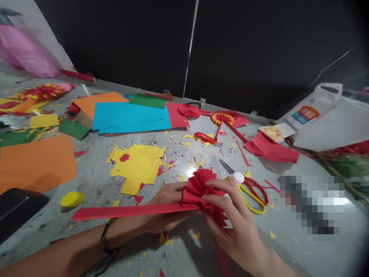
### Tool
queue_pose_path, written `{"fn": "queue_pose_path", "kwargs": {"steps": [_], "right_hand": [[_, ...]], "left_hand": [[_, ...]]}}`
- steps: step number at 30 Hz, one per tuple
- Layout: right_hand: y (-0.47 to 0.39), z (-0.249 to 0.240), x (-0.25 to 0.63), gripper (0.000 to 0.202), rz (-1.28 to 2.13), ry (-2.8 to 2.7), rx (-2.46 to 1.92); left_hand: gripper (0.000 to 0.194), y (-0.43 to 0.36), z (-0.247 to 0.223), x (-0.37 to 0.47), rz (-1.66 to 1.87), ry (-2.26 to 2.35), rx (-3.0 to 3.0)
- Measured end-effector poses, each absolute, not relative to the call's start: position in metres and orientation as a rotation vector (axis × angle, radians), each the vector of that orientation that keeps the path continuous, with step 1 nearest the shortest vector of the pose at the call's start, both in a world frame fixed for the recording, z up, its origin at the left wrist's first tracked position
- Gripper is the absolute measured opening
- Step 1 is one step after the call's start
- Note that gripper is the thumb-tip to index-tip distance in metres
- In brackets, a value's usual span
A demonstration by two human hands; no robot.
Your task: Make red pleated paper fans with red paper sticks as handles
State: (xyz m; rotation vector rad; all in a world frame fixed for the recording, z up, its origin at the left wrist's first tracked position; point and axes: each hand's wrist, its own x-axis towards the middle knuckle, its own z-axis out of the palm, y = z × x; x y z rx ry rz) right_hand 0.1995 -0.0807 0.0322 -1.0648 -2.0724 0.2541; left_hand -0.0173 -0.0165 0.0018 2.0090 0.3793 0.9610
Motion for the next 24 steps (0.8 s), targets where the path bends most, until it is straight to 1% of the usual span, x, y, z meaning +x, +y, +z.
{"fn": "queue_pose_path", "kwargs": {"steps": [7, 11, 12, 16, 20, 22, 23, 24], "right_hand": [[-0.083, 0.020, 0.197, 0.025, 0.266, -2.075, -1.033], [-0.081, 0.016, 0.194, 0.028, 0.258, -2.044, -1.052], [-0.080, 0.015, 0.194, 0.028, 0.255, -2.042, -1.052], [-0.078, 0.016, 0.196, 0.026, 0.270, -2.041, -1.056], [-0.076, 0.020, 0.201, 0.022, 0.189, -2.048, -1.120], [-0.074, 0.023, 0.203, 0.023, 0.113, -2.100, -1.165], [-0.072, 0.026, 0.204, 0.023, 0.080, -2.139, -1.178], [-0.071, 0.029, 0.205, 0.024, 0.050, -2.181, -1.182]], "left_hand": [[0.019, -0.014, -0.005, -0.021, 0.985, 0.391, 2.073], [0.022, -0.014, -0.011, -0.020, 0.953, 0.434, 1.919], [0.023, -0.014, -0.013, -0.019, 0.964, 0.442, 1.863], [0.039, -0.014, -0.015, -0.017, 0.996, 0.491, 1.792], [0.021, -0.018, -0.001, -0.018, 0.845, 0.556, 1.862], [0.020, -0.019, 0.004, -0.017, 0.796, 0.589, 1.814], [0.021, -0.018, 0.005, -0.017, 0.852, 0.635, 1.728], [0.031, -0.015, 0.004, -0.017, 0.886, 0.648, 1.639]]}}
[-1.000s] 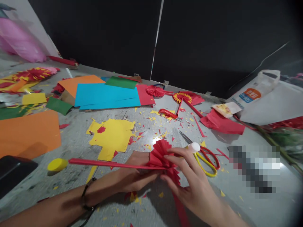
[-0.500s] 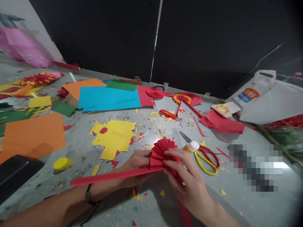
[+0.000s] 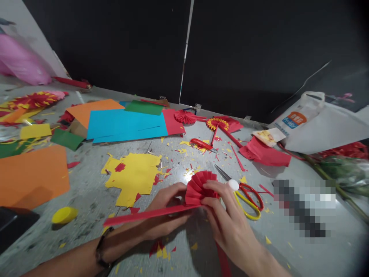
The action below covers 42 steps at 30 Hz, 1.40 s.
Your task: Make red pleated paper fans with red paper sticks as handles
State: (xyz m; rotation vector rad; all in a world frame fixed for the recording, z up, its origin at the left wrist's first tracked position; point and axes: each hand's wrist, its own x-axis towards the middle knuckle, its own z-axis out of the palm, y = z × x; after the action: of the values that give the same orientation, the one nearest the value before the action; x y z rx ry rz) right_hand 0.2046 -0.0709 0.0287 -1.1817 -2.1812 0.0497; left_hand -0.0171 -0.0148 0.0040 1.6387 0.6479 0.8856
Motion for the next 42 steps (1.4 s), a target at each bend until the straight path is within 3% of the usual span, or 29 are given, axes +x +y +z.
{"fn": "queue_pose_path", "kwargs": {"steps": [2, 5, 9, 11, 12, 18, 24, 26, 29, 35, 42], "right_hand": [[-0.069, 0.035, 0.206, 0.024, -0.017, -2.256, -1.158], [-0.066, 0.046, 0.207, 0.029, -0.140, -2.334, -1.090], [-0.058, 0.055, 0.202, 0.034, -0.188, -2.413, -1.015], [-0.051, 0.056, 0.198, 0.036, -0.176, -2.435, -0.991], [-0.047, 0.055, 0.196, 0.036, -0.163, -2.439, -0.977], [-0.029, 0.051, 0.188, 0.030, -0.134, -2.443, -0.932], [-0.038, 0.046, 0.193, 0.025, -0.014, -2.447, -1.046], [-0.049, 0.047, 0.202, 0.041, 0.012, -2.405, -1.151], [-0.066, 0.053, 0.223, 0.049, -0.052, -2.330, -1.259], [-0.086, 0.066, 0.252, 0.041, -0.152, -2.420, -1.191], [-0.095, 0.085, 0.247, 0.020, 0.100, -2.404, -1.089]], "left_hand": [[0.042, -0.003, 0.001, -0.020, 0.834, 0.659, 1.529], [0.032, 0.025, -0.004, -0.033, 0.698, 0.764, 1.390], [0.065, 0.047, -0.002, -0.051, 0.577, 0.500, 1.035], [0.093, 0.042, 0.001, -0.052, 0.491, 0.404, 1.069], [0.097, 0.037, 0.003, -0.051, 0.489, 0.385, 1.121], [0.050, 0.015, 0.004, -0.036, 0.475, 0.420, 1.315], [0.034, 0.016, 0.000, -0.041, 0.479, 0.446, 1.152], [0.029, 0.014, 0.002, -0.040, 0.475, 0.411, 1.158], [0.027, 0.010, 0.008, -0.036, 0.431, 0.343, 1.162], [0.026, -0.010, 0.022, -0.033, 0.287, 0.305, 1.172], [0.040, -0.018, 0.045, -0.038, 0.174, 0.247, 1.354]]}}
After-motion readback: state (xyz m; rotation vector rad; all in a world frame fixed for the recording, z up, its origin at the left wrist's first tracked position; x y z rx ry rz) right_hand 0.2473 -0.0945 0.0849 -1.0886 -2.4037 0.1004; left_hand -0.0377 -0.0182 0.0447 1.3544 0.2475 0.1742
